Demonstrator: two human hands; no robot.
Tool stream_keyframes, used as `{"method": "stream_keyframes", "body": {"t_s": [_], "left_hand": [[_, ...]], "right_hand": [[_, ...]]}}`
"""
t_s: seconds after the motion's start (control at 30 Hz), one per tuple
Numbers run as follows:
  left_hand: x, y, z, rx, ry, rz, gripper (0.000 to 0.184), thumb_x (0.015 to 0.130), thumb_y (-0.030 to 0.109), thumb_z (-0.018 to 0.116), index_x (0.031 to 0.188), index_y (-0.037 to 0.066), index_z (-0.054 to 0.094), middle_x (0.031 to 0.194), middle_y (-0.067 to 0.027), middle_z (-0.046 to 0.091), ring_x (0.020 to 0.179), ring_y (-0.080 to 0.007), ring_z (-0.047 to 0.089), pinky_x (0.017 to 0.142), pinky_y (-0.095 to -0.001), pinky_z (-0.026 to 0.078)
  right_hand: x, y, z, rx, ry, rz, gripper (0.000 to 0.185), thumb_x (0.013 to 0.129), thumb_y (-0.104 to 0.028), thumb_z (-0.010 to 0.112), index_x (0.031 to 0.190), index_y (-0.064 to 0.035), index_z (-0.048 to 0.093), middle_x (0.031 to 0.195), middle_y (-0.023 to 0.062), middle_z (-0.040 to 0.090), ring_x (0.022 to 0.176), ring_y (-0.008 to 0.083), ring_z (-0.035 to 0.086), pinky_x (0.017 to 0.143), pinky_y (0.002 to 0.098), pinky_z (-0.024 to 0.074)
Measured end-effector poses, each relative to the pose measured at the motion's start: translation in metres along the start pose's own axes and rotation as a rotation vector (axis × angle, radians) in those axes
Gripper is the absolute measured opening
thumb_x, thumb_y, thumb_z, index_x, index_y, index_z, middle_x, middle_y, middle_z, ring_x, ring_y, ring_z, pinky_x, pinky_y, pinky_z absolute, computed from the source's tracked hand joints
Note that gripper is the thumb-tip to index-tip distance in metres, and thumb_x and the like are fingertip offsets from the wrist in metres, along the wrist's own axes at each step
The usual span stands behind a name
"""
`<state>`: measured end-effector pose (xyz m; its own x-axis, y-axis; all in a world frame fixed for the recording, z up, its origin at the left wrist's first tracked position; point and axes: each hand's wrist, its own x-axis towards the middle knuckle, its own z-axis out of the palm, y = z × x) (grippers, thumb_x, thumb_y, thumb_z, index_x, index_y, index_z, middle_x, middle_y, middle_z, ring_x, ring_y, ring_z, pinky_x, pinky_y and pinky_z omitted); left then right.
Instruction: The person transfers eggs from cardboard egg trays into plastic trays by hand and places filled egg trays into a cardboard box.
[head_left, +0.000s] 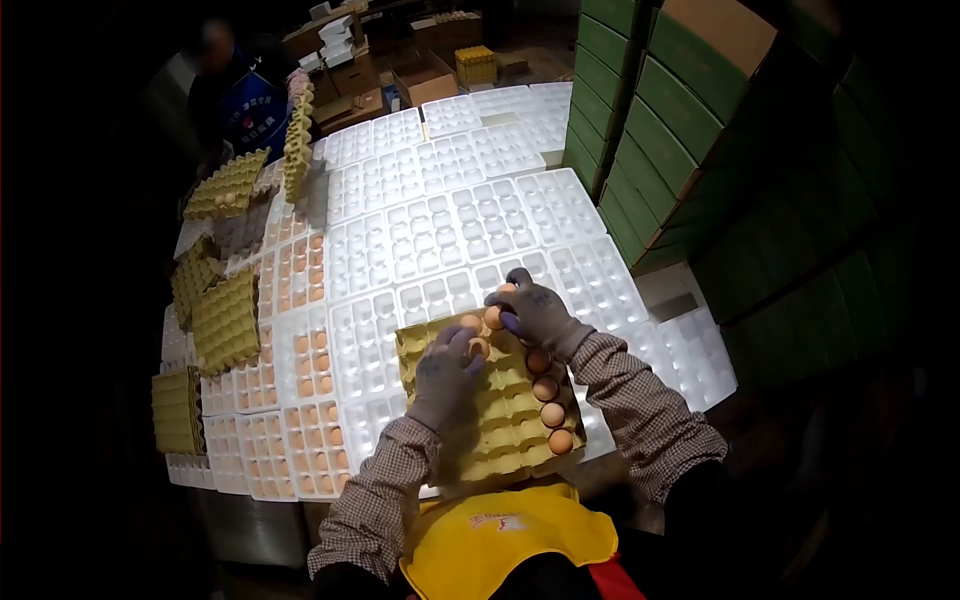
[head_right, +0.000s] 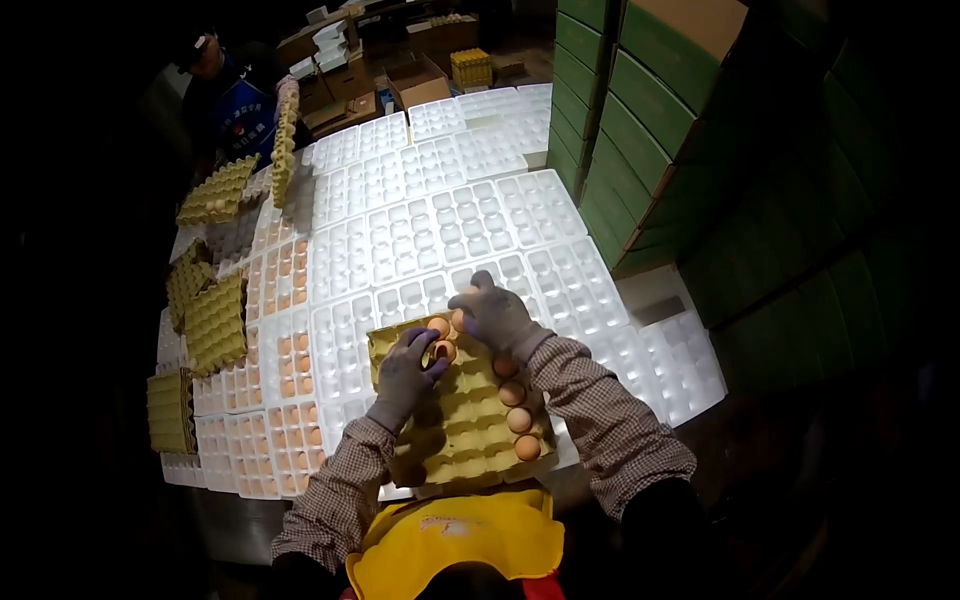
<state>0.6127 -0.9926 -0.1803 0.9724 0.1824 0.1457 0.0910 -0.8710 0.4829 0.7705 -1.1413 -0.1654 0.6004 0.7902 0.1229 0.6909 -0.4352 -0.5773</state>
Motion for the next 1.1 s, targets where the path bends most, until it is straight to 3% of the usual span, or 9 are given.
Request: {"method": "stream_keyframes", "body": {"t_s": [0.17, 0.27, 0.47, 0.63, 0.7, 0.8, 0.9, 0.97, 1.1], "left_hand": [[0.010, 0.018, -0.007, 0.257, -0.117, -0.039, 0.040, 0.089, 0.030, 0.070, 0.124, 0.012, 0.063, 0.101, -0.0173, 0.068, 0.090, -0.0381, 0.067, 0.083, -0.0464, 0.054], [0.019, -0.015, -0.004, -0.303, 0.044, -0.198, 0.039, 0.090, 0.026, 0.064, 0.127, 0.013, 0.062, 0.097, -0.0190, 0.065, 0.092, -0.0392, 0.067, 0.087, -0.0468, 0.054], [0.071, -0.012, -0.012, 0.068, -0.302, -0.296, 0.043, 0.090, 0.035, 0.065, 0.126, 0.010, 0.063, 0.129, -0.0244, 0.053, 0.107, -0.0389, 0.066, 0.092, -0.0452, 0.055], [0.089, -0.001, 0.001, 0.275, -0.540, -0.391, 0.035, 0.093, 0.018, 0.067, 0.126, 0.011, 0.069, 0.144, -0.0156, 0.043, 0.120, -0.0360, 0.060, 0.084, -0.0508, 0.058], [0.086, -0.015, 0.015, 0.270, -0.459, -0.243, 0.031, 0.094, 0.012, 0.062, 0.124, 0.012, 0.070, 0.138, -0.0184, 0.046, 0.110, -0.0359, 0.065, 0.083, -0.0521, 0.059], [0.062, -0.073, -0.029, -0.210, -0.241, -0.101, 0.043, 0.085, 0.032, 0.074, 0.120, 0.009, 0.066, 0.128, -0.0211, 0.052, 0.100, -0.0358, 0.068, 0.086, -0.0442, 0.058], [0.030, -0.191, -0.081, -0.580, 0.165, -0.312, 0.058, 0.078, 0.041, 0.082, 0.120, 0.007, 0.064, 0.113, -0.0207, 0.059, 0.098, -0.0352, 0.066, 0.089, -0.0435, 0.055], [0.007, -0.301, -0.107, -0.549, 0.434, -0.528, 0.056, 0.078, 0.035, 0.085, 0.121, 0.006, 0.064, 0.118, -0.0194, 0.057, 0.101, -0.0339, 0.063, 0.090, -0.0406, 0.055], [-0.009, -0.438, -0.123, -0.168, 0.141, -0.754, 0.055, 0.082, 0.039, 0.081, 0.125, 0.010, 0.063, 0.126, -0.0228, 0.054, 0.113, -0.0437, 0.061, 0.098, -0.0455, 0.052]], "right_hand": [[0.029, -0.018, 0.035, -0.689, -0.255, 0.026, 0.037, 0.074, -0.032, 0.080, 0.109, -0.0224, 0.074, 0.124, 0.0149, 0.049, 0.105, 0.0344, 0.064, 0.091, 0.0384, 0.0552], [0.026, 0.014, 0.017, -0.224, -0.188, 0.116, 0.046, 0.070, -0.034, 0.085, 0.110, -0.0171, 0.073, 0.122, 0.0148, 0.052, 0.106, 0.0313, 0.064, 0.092, 0.0376, 0.0545], [0.021, -0.015, -0.006, 1.238, 0.401, 0.708, 0.045, 0.091, -0.046, 0.071, 0.122, -0.0138, 0.067, 0.093, -0.0011, 0.057, 0.063, 0.0111, 0.052, 0.054, 0.0273, 0.0475], [0.019, -0.048, 0.022, 1.272, 0.538, 0.630, 0.043, 0.104, -0.045, 0.053, 0.141, -0.0226, 0.057, 0.073, -0.0058, 0.047, 0.053, 0.0076, 0.048, 0.044, 0.0247, 0.0399], [0.019, -0.026, 0.039, 1.243, 0.573, 0.462, 0.047, 0.106, -0.026, 0.051, 0.152, -0.0240, 0.045, 0.101, -0.0062, 0.059, 0.059, 0.0060, 0.047, 0.046, 0.0229, 0.0411], [0.050, 0.009, 0.071, 1.158, 0.573, 0.163, 0.050, 0.105, -0.019, 0.054, 0.154, -0.0233, 0.043, 0.123, -0.0050, 0.060, 0.077, 0.0069, 0.053, 0.063, 0.0212, 0.0468], [0.119, -0.062, 0.079, 1.125, 0.495, 0.649, 0.044, 0.097, -0.041, 0.066, 0.135, -0.0196, 0.062, 0.111, -0.0020, 0.064, 0.088, 0.0110, 0.059, 0.071, 0.0261, 0.0514], [0.169, -0.119, 0.119, 0.886, 0.233, 0.657, 0.048, 0.088, -0.046, 0.075, 0.119, -0.0101, 0.067, 0.100, 0.0025, 0.062, 0.078, 0.0112, 0.058, 0.054, 0.0287, 0.0540], [0.245, -0.181, 0.281, 0.578, -0.186, 0.611, 0.060, 0.076, -0.050, 0.084, 0.111, -0.0034, 0.070, 0.105, 0.0119, 0.063, 0.084, 0.0192, 0.064, 0.063, 0.0338, 0.0578]]}}
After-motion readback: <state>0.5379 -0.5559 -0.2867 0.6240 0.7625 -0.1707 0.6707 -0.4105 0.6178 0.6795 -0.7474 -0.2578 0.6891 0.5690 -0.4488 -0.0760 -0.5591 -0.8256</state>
